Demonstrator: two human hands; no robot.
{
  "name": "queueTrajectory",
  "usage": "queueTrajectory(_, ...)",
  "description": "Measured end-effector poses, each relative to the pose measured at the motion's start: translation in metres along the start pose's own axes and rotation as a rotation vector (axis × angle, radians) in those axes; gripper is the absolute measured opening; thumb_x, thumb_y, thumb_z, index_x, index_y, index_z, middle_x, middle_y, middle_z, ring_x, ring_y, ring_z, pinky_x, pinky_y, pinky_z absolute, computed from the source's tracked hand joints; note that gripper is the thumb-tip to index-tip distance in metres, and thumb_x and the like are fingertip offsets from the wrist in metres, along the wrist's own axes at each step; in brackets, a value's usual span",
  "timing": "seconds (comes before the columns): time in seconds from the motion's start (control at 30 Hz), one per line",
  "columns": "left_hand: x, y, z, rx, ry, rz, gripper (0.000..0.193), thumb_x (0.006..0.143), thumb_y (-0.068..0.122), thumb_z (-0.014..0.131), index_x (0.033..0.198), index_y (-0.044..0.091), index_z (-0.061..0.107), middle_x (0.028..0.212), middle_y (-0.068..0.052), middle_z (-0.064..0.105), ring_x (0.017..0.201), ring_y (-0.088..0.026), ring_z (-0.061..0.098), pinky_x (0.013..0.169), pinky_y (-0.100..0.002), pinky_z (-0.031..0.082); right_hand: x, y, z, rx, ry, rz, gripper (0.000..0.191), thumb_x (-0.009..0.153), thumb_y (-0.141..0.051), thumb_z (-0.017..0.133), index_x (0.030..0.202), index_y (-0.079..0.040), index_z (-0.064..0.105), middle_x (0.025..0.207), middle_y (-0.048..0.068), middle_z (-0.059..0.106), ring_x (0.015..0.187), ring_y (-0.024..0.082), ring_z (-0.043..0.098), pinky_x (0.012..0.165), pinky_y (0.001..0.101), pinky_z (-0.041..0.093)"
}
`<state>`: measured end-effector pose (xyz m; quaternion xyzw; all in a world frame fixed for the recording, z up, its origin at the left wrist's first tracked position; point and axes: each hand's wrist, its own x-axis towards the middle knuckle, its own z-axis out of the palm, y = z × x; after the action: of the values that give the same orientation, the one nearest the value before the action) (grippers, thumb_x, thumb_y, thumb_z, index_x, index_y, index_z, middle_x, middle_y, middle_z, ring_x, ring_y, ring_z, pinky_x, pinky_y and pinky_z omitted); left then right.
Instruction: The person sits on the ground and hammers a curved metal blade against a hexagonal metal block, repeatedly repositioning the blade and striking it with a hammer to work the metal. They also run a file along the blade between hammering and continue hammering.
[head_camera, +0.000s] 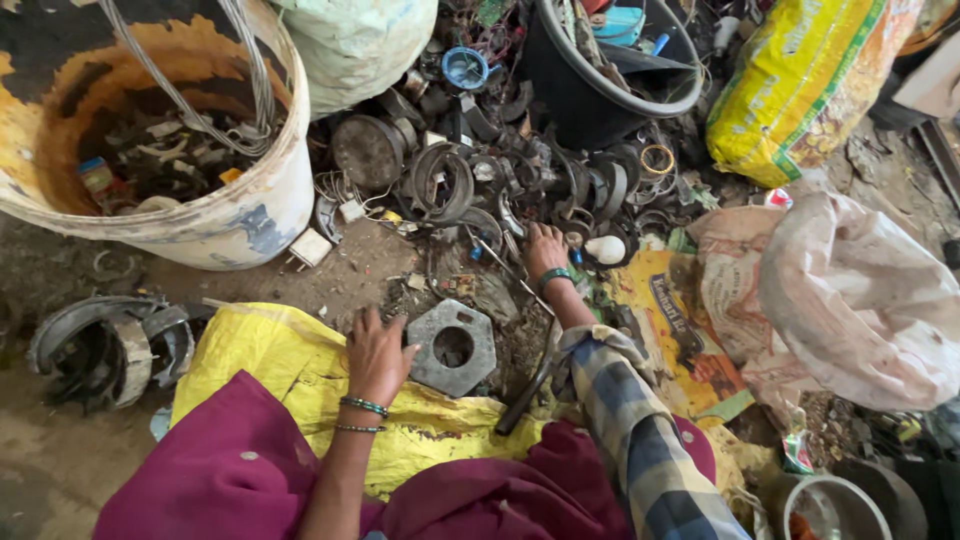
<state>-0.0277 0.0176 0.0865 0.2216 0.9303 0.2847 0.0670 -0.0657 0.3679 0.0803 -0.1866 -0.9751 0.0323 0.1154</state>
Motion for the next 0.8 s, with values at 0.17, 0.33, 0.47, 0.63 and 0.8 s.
queueTrajectory(0.17,0.001,-0.003,0.009,-0.028,-0.006,0.018,0.055,0.073,0.031,0.087,0.121,0.01,0.069,0.14,-0.023,0.047,0.132,-0.043,0.044,0.104,-0.056,0.043,0.001,-0.008,-0.021,-0.039,-0.038,0.003,0.044,0.085,-0.028,0.074,0.126,-0.016,0.067,0.13,0.013,0.06,0.128,0.038,0.048,0.105,0.0534,0.043)
queueTrajectory(0.33,0.008,-0.007,0.016,0.052,-0.034,0.026,0.062,0.071,0.035,0.088,0.123,0.009,0.067,0.145,-0.028,0.041,0.132,-0.046,0.042,0.102,-0.06,0.039,0.007,-0.002,-0.033,0.135,0.096,-0.078,0.039,0.081,-0.022,0.078,0.119,-0.015,0.072,0.128,0.022,0.06,0.118,0.043,0.05,0.095,0.0524,0.046)
queueTrajectory(0.47,0.006,-0.007,0.015,-0.023,-0.046,0.015,0.055,0.076,0.031,0.085,0.123,0.01,0.067,0.141,-0.024,0.047,0.13,-0.043,0.047,0.103,-0.054,0.044,0.01,0.013,-0.034,0.73,-0.075,0.235,0.03,0.097,-0.026,0.07,0.117,-0.005,0.068,0.115,0.018,0.065,0.099,0.03,0.063,0.083,0.0418,0.05)
queueTrajectory(0.63,0.006,-0.01,0.018,-0.025,0.034,0.087,0.051,0.076,0.029,0.084,0.12,0.009,0.069,0.138,-0.022,0.052,0.123,-0.041,0.053,0.099,-0.052,0.048,-0.013,0.025,-0.049,1.741,-0.065,0.62,0.028,0.106,-0.024,0.057,0.116,0.002,0.063,0.111,0.012,0.064,0.089,0.02,0.063,0.071,0.0343,0.057)
queueTrajectory(0.8,0.012,0.007,0.038,-0.397,0.044,0.177,0.042,0.092,0.041,0.075,0.119,0.009,0.072,0.12,-0.017,0.069,0.108,-0.034,0.066,0.09,-0.044,0.054,-0.087,-0.002,-0.084,2.034,0.002,0.898,0.043,0.107,-0.033,0.041,0.131,0.0,0.053,0.107,0.016,0.065,0.089,0.024,0.064,0.081,0.036,0.057)
